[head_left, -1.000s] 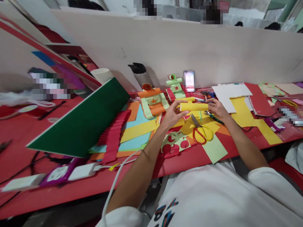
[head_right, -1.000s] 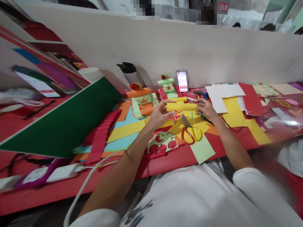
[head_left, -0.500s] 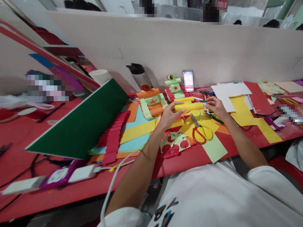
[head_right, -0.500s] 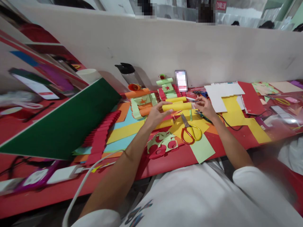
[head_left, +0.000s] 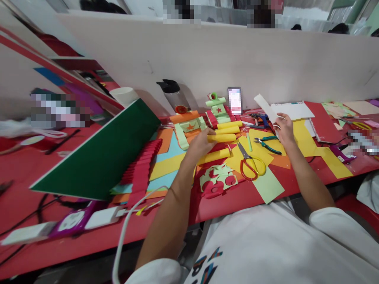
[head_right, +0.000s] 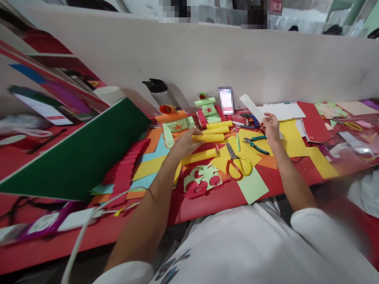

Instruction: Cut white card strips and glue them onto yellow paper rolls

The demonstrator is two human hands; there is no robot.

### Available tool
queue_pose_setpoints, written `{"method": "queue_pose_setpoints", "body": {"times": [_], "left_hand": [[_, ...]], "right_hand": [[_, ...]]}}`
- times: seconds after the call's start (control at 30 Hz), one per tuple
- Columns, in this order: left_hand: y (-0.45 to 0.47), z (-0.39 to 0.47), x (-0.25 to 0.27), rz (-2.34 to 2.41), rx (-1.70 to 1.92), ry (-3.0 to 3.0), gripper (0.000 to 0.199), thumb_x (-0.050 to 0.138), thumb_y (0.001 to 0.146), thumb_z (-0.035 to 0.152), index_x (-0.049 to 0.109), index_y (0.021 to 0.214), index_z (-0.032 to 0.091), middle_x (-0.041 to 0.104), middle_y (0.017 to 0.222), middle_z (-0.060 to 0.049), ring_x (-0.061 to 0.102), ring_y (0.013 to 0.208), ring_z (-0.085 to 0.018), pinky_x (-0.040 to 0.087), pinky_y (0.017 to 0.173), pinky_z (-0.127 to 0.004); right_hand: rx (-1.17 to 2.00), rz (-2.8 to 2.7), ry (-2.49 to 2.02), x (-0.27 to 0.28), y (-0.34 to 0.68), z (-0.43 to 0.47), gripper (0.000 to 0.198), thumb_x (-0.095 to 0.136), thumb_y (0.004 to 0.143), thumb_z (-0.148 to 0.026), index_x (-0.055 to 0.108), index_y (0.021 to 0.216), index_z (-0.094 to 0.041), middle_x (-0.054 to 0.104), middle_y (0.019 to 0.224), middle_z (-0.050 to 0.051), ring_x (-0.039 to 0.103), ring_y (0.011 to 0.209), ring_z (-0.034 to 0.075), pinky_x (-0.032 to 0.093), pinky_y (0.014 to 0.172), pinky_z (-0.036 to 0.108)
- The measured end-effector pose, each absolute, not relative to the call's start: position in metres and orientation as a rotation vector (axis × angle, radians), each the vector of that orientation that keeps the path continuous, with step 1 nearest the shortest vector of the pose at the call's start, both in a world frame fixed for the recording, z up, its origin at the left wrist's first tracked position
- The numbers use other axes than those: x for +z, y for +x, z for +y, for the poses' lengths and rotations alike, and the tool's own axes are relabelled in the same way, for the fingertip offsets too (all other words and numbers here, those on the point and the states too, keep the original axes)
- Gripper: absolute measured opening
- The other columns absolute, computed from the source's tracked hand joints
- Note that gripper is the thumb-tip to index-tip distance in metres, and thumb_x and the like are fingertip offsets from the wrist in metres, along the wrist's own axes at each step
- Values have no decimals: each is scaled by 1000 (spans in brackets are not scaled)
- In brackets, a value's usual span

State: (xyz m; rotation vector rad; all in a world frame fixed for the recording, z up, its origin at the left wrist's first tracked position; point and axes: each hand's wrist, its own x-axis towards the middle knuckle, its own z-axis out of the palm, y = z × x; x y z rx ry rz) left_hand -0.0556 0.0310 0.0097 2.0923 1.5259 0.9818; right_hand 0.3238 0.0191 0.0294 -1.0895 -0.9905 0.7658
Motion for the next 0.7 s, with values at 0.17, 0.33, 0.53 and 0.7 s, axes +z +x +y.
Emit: {"method": "queue_pose_setpoints", "body": {"times": [0.17, 0.33, 0.53, 0.7], "left_hand": [[-56, 26, 4, 1589, 860, 2249, 36, 72, 75, 22, 67, 111, 26, 76, 111, -11, 68, 98, -33, 51, 84, -41], [-54, 27, 1, 1586, 893, 2277, 36, 73, 78, 26, 68, 114, 24, 75, 117, -13, 67, 109, -35, 52, 93, -45], [-30, 17, 14, 1243, 1149, 2032, 35, 67, 93, 51, 70, 110, 21, 75, 115, -13, 70, 103, -29, 55, 93, -43], [-5, 2, 19, 868, 1141, 1756, 49, 75, 87, 59, 65, 115, 20, 75, 101, -8, 69, 87, -21, 55, 76, -32]], "right_hand": [[863, -1078, -1079, 28, 306, 13, 50, 79, 63, -36, 60, 108, -26, 69, 92, -1, 69, 79, 16, 56, 65, 26], [968, -1255, -1108, 28, 293, 1, 38, 82, 69, -36, 65, 101, -24, 74, 92, 2, 72, 87, 19, 57, 65, 27], [998, -1541, -1094, 25, 274, -7, 31, 84, 72, -41, 72, 94, -23, 75, 88, 3, 70, 81, 20, 58, 71, 33], [1054, -1824, -1020, 21, 242, -24, 29, 81, 80, -44, 74, 97, -21, 75, 87, 2, 69, 79, 19, 55, 74, 32]]}}
